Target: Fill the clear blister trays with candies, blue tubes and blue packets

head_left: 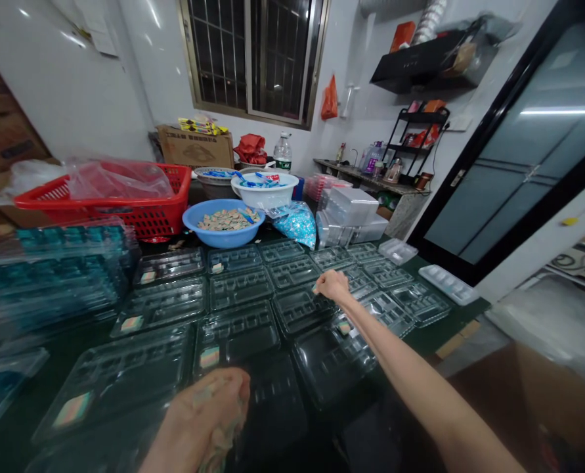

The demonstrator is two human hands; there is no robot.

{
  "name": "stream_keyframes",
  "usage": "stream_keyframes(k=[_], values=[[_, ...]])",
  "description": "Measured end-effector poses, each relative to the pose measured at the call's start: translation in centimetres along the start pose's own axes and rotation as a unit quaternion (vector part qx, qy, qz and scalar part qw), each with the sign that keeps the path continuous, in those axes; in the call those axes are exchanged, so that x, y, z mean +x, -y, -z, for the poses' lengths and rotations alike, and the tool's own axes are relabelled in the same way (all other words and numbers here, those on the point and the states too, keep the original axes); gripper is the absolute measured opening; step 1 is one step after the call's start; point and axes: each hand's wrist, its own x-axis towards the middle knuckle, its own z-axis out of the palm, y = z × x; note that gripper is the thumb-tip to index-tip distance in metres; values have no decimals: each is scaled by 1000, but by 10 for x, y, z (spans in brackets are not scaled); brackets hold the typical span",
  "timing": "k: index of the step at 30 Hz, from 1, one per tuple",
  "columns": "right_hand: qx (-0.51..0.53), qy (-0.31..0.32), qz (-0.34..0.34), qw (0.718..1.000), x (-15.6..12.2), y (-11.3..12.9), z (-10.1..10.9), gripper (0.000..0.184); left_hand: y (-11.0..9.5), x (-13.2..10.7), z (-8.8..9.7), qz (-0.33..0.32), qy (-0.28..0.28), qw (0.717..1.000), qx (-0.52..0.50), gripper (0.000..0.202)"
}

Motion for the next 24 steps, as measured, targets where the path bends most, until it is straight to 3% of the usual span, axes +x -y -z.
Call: stream_keyframes(k=[3,6,10,15,17,20,22,24], values=[[-44,-13,7,999,-7,6,-2,10,0,-1,-1,-5,-22,1000,-4,24],[-67,-30,23,997,-13,6,-5,16,1,-3,-1,-6,-33,999,-15,24],[-78,-38,78,993,-18,1,-4,13,4,0,1,27,-40,998,-48,24],[-46,-18,150,987,-30,9,8,15,7,18,6,80,6,979,-185,23],[-17,-20,178,984,-48,22,16,21,9,24,8,63,38,972,-223,28],[81,19,257,963,-94,50,31,20,13,28,7,56,32,970,-235,37],[241,110,316,911,-129,69,39,19,16,28,5,52,21,970,-235,41],[295,136,329,887,-155,85,42,15,18,26,3,46,16,971,-232,43]])
